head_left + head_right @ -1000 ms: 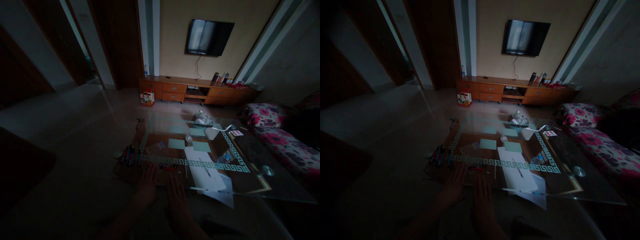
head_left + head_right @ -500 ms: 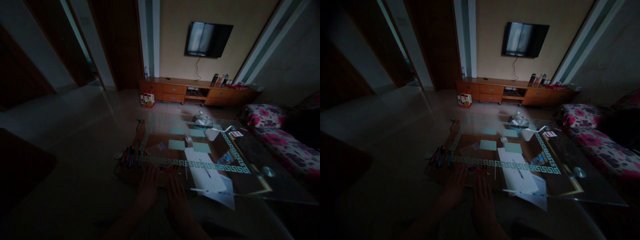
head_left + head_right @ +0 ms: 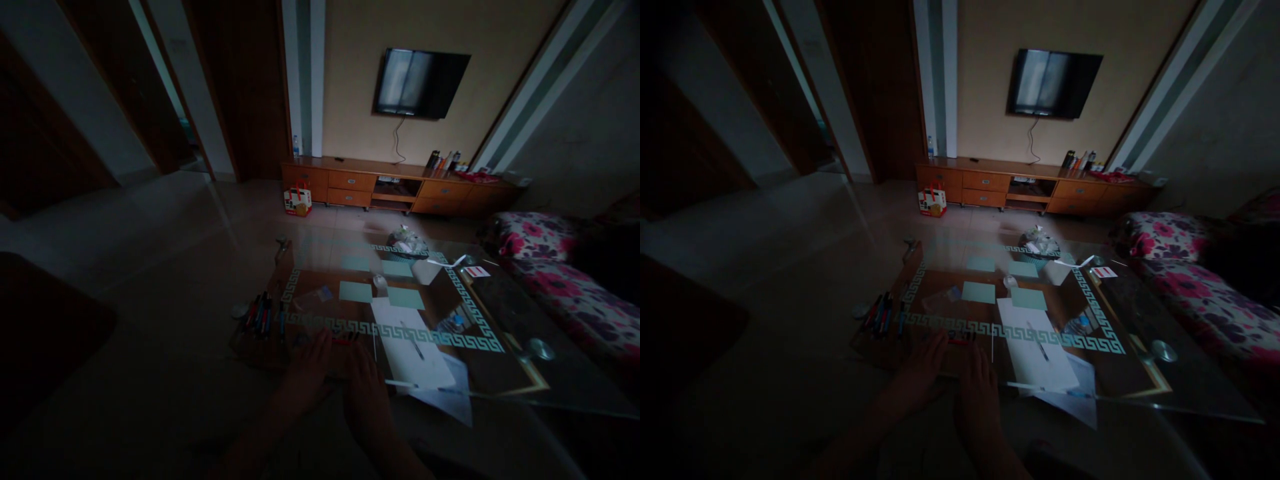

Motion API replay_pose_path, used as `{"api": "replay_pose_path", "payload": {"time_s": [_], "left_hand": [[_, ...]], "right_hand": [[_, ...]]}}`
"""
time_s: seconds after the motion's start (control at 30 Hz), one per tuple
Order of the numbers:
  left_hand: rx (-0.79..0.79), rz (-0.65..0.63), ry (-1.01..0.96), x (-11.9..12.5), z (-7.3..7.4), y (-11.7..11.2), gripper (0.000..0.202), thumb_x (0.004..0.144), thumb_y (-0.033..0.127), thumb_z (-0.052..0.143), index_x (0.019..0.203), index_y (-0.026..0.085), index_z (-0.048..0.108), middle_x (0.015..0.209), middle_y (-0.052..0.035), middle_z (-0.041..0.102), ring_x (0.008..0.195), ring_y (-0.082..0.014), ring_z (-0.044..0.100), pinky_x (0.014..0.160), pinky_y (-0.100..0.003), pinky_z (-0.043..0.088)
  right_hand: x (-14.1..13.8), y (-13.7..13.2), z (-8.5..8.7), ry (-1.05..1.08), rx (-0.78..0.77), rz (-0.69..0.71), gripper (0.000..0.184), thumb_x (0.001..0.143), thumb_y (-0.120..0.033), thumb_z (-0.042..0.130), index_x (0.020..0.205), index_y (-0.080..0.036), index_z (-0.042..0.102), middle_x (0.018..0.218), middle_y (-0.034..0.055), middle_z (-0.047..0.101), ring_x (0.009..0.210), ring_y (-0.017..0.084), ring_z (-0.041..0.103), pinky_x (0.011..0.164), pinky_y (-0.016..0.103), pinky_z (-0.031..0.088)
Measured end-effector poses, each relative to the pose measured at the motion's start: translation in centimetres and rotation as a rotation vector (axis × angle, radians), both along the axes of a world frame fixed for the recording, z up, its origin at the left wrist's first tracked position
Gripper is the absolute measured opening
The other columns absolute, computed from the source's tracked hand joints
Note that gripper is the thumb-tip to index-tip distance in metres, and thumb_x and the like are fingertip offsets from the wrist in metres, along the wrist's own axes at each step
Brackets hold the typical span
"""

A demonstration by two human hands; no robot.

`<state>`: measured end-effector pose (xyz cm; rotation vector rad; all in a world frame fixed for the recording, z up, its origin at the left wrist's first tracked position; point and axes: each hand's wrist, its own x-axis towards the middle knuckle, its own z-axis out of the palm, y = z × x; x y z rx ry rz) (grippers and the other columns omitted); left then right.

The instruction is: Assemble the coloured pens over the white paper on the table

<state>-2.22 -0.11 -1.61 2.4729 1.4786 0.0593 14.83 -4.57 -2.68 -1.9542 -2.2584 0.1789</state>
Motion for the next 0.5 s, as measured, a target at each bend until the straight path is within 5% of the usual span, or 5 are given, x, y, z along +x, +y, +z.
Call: {"api": "replay_pose_path", "payload": {"time_s": [0.2,0.5], "left_hand": [[-0.019,-0.047,-0.063,-0.2,-0.2,0.2,0.082,0.078,0.029,0.064,0.15,0.021,0.026,0.162,-0.0106,0.012,0.148,-0.0305,0.014,0.117,-0.049,0.023],[-0.076,-0.023,-0.126,-0.2,1.2,0.3,0.064,0.08,0.025,0.062,0.14,0.019,0.042,0.156,-0.0121,0.029,0.143,-0.0299,0.027,0.116,-0.046,0.025]], "right_hand": [[0.8,0.3,-0.7,-0.043,-0.015,-0.046,0.077,0.076,0.003,0.037,0.151,-0.011,0.031,0.159,0.0126,0.02,0.146,0.028,0.021,0.111,0.045,0.031],[1.2,0.7,-0.8,0.044,-0.034,0.002,0.07,0.077,-0.001,0.042,0.146,-0.014,0.042,0.152,0.0137,0.038,0.138,0.027,0.036,0.107,0.041,0.036]]}}
